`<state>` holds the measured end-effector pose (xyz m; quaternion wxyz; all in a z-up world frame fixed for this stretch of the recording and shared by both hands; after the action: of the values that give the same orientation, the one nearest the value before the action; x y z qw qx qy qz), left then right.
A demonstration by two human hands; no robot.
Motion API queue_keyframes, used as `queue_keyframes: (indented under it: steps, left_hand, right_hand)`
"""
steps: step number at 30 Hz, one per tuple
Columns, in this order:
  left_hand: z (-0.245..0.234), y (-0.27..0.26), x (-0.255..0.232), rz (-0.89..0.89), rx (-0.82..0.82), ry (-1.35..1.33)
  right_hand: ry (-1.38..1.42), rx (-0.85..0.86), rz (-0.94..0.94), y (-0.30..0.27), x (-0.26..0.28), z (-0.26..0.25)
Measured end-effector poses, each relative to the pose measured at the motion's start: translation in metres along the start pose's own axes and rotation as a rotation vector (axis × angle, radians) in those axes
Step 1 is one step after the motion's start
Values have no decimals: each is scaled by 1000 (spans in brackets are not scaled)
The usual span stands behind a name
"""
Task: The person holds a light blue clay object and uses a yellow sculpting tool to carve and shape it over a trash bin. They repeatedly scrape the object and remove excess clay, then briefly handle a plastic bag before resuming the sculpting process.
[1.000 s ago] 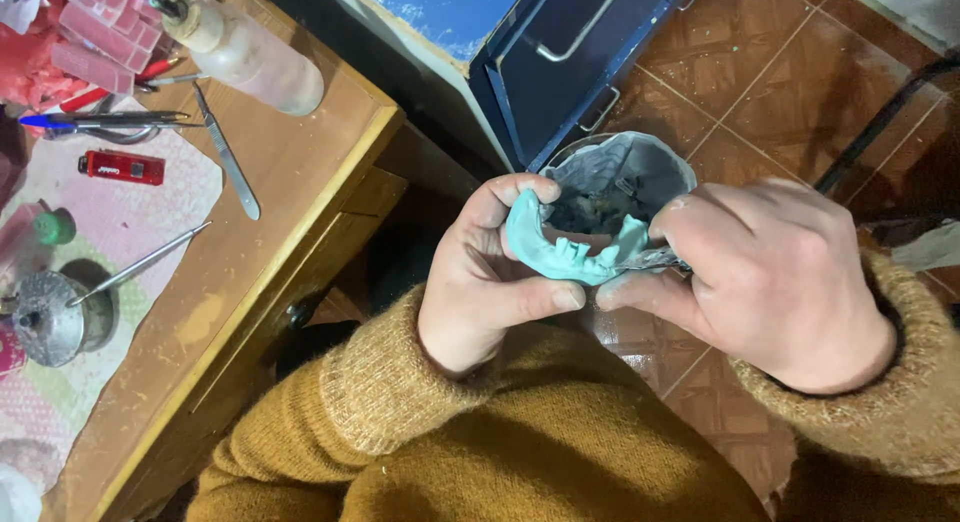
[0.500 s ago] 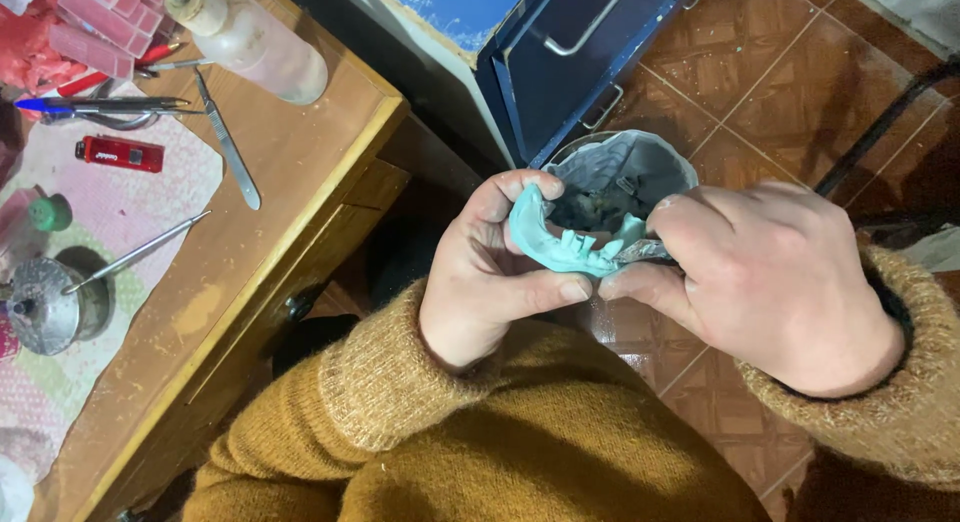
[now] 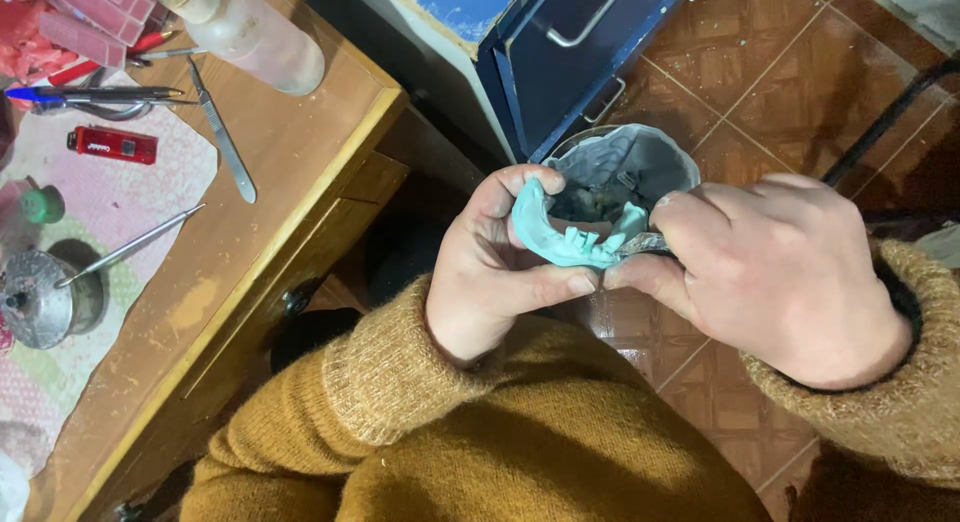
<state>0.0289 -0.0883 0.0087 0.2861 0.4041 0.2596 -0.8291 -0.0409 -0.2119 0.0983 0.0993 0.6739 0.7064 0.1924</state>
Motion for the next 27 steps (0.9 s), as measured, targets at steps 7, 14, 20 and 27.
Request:
queue_keyframes:
  steps: [7, 14, 20, 27]
  left_hand:
    - [2, 0, -3, -5, 5, -22]
    - [5, -3, -15, 78, 24, 8]
    - [6, -5, -18, 88, 45, 45]
    - [7, -5, -21, 109, 44, 127]
  right_hand:
    - [-3, -52, -63, 0, 4, -3]
    - [76, -148, -28, 0, 6, -11]
    - [69, -58, 8, -2, 2, -1]
    - [74, -9, 21, -2, 0, 3]
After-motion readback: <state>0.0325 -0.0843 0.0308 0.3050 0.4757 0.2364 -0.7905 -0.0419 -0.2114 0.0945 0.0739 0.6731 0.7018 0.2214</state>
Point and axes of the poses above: each hand's wrist, its own y-axis towards the middle knuckle, its own z-axis out of the palm, x = y × z, the point moved 9 cm from there along y, towards the middle knuckle, and after that the axes turned 11 degrees about -x, right-handed, at the moved point
